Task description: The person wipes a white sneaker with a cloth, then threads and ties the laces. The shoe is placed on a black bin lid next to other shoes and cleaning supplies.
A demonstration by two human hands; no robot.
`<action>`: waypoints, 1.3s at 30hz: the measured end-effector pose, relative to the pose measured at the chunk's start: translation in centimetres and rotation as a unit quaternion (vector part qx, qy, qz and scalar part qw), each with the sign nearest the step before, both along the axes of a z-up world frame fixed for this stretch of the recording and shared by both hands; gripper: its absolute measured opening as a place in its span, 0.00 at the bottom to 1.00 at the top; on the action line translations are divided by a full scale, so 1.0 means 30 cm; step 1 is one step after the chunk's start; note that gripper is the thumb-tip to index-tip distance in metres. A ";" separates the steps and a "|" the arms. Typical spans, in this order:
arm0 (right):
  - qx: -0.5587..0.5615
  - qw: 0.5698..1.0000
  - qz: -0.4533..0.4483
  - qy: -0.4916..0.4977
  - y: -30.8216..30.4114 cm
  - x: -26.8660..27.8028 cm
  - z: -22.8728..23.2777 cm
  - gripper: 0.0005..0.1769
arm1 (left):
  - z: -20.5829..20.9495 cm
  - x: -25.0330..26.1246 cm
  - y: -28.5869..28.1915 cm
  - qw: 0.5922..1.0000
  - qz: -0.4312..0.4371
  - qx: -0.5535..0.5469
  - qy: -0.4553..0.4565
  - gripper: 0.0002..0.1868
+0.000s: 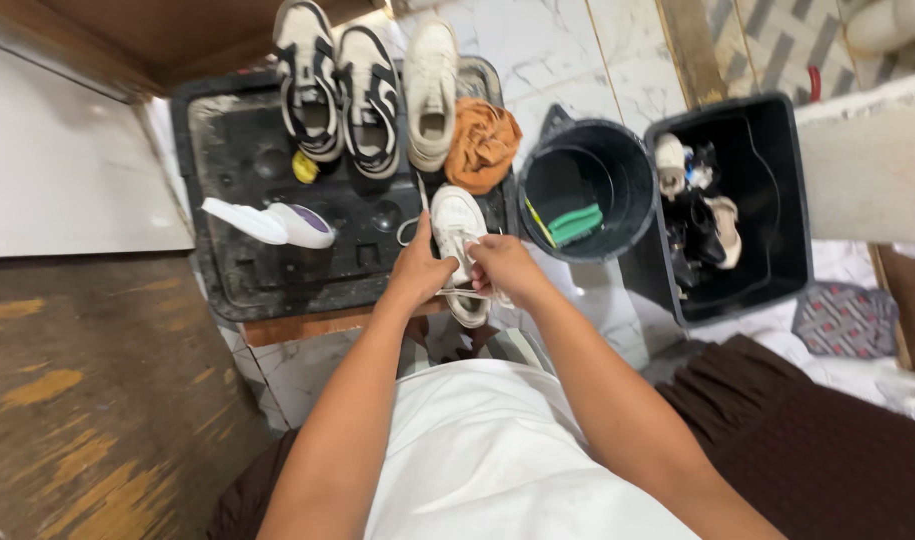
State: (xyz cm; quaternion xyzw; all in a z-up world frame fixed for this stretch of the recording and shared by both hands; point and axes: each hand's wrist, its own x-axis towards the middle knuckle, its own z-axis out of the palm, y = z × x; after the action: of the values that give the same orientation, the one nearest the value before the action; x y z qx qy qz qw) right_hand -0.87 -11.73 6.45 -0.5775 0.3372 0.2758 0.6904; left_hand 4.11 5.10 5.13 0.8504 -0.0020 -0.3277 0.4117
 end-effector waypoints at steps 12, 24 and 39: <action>-0.328 0.835 0.195 -0.396 -0.081 0.153 0.160 0.15 | 0.370 -0.071 -0.056 0.840 0.159 -0.518 -0.029 0.26; -0.248 0.785 0.241 -0.514 -0.075 -0.068 0.368 0.34 | 0.880 -0.108 -0.142 0.753 0.001 -0.645 -0.128 0.18; -0.040 0.824 0.193 -0.532 -0.035 -0.094 0.604 0.13 | 1.059 -0.171 -0.078 0.724 -0.073 -0.629 -0.272 0.16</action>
State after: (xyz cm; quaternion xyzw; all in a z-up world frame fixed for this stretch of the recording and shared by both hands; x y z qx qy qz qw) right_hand -3.68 -12.78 24.56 -0.7153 -0.1896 0.0396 0.6714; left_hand -1.02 2.77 36.90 0.4459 -0.3820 -0.0346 0.8087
